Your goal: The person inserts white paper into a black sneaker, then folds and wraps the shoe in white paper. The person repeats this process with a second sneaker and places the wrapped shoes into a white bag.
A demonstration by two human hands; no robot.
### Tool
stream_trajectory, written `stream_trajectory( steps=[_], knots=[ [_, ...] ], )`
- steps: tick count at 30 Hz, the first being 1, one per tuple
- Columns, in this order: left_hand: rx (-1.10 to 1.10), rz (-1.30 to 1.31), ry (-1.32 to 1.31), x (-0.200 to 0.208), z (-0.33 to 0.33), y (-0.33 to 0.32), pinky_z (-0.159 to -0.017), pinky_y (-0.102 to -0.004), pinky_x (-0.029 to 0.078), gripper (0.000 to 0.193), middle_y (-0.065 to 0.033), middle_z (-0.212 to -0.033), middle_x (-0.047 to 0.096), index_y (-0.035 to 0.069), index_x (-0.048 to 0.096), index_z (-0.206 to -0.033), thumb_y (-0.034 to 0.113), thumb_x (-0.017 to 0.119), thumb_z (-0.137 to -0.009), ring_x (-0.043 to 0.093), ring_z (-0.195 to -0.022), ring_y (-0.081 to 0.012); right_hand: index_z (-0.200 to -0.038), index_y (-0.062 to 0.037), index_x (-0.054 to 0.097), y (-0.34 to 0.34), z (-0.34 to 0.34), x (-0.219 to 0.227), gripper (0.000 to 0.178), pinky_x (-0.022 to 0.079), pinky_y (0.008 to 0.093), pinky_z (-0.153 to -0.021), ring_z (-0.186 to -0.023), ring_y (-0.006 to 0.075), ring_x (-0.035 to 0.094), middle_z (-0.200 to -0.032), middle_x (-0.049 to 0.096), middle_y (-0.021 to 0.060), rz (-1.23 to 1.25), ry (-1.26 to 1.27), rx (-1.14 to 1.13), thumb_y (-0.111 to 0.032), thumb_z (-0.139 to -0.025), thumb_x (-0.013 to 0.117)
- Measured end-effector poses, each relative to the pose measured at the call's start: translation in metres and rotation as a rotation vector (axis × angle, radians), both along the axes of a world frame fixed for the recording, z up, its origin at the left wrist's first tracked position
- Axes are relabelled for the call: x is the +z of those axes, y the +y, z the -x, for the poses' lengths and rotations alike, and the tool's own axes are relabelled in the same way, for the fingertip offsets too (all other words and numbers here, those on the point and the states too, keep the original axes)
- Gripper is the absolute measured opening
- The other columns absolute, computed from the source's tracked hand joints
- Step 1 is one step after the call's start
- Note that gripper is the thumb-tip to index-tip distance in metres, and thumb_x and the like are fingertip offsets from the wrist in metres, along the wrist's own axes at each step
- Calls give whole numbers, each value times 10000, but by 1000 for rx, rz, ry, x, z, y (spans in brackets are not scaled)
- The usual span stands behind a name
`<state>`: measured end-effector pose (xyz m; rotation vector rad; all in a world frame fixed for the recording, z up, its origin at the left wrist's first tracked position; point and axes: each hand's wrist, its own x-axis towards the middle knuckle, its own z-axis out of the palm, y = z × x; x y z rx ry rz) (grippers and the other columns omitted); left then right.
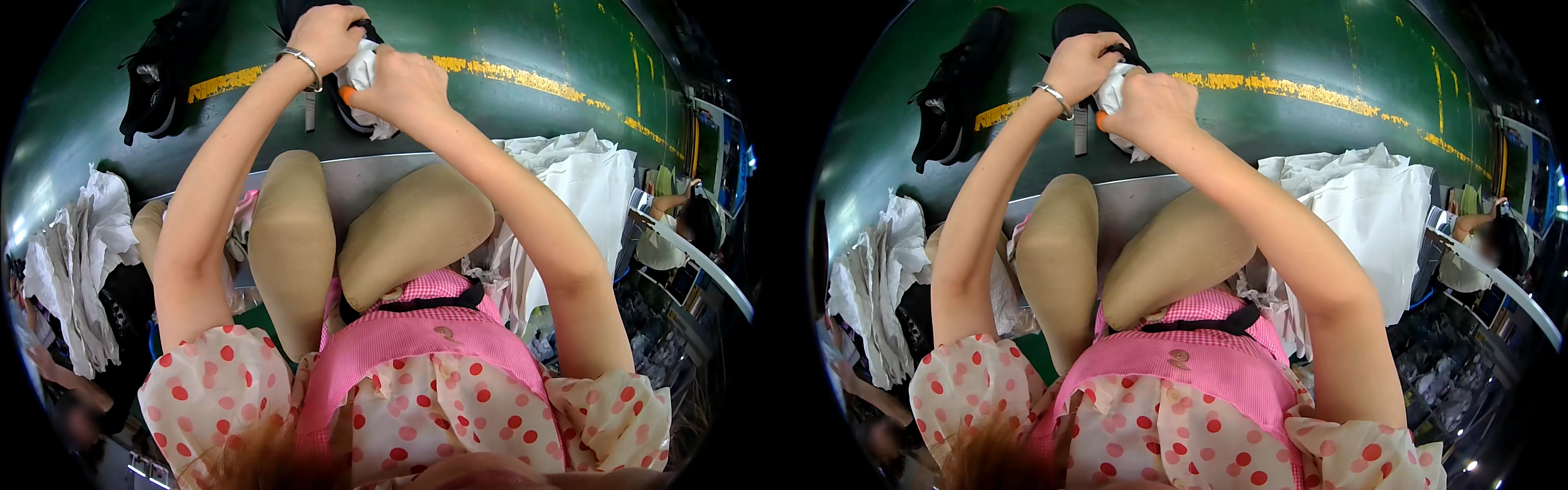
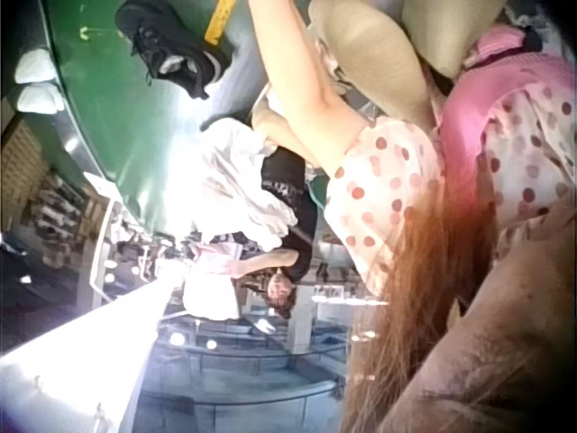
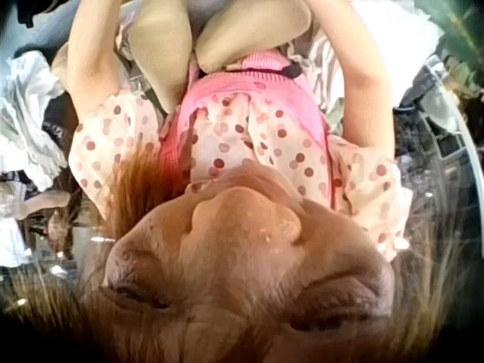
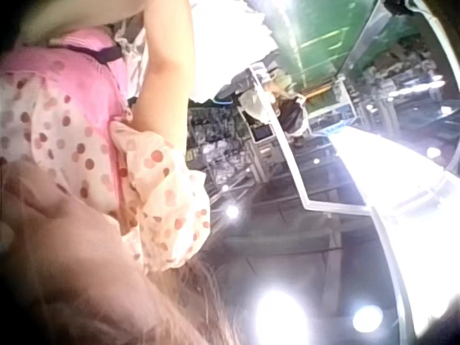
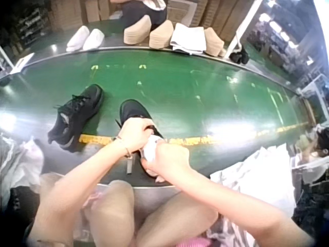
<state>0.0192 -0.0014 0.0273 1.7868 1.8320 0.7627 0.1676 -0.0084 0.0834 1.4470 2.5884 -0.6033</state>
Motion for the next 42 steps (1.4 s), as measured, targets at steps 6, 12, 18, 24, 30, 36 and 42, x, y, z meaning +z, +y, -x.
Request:
stream_trajectory(
  steps=[6,12,18,24,30,36,42],
  knots=[
    [33,-1,26,-4,15,-3,-640,-339,473,233,-130,-764,639,124,661,-990,191,555,-794,600,-664,-281,-892,16,597,5,20,-12,555,498,412,-693,-759,327,648,-787,659,179,5,35,45,-456,-617,695],
    [28,8,161,13,40,-22,-744,-301,468,418,-105,-1016,568,166,593,-1167,307,653,-778,558,-846,-224,-1237,2,488,36,-25,0,857,449,357,-902,-1064,283,577,-1166,551,246,412,225,171,-546,-620,719],
    [195,334,-336,8,24,-82,-882,-325,449,1039,-184,-1185,522,-36,301,-1373,473,801,-617,552,-1029,-217,-1366,17,311,62,-55,-36,989,393,326,-989,-1181,301,493,-1298,449,255,560,323,203,-458,-619,752],
    [197,453,-541,5,10,-77,-851,-296,469,966,-143,-1127,575,-35,373,-1297,423,832,-581,574,-991,-210,-1328,79,325,61,-24,-54,978,424,315,-939,-1097,323,542,-1194,528,261,610,277,293,-417,-600,750],
    [242,465,-166,-25,15,-68,-898,-323,457,1037,-245,-1136,571,-102,326,-1300,473,800,-578,576,-1057,-314,-1286,80,371,53,-21,-56,918,447,315,-895,-1037,330,568,-1120,573,249,523,274,241,-399,-599,749],
    [309,549,13,-14,10,-64,-908,-346,452,1070,-281,-1133,562,-119,288,-1314,486,791,-589,567,-1064,-355,-1303,27,365,40,-8,-59,827,440,378,-906,-1054,381,547,-1129,562,259,429,135,205,-376,-674,719],
    [432,376,135,-28,0,-62,-876,-370,470,1091,-285,-1097,578,-90,260,-1329,508,789,-586,577,-1032,-379,-1277,-11,375,23,-1,-73,679,446,412,-891,-1040,398,545,-1138,544,259,199,202,115,-314,-756,688]
  ],
)
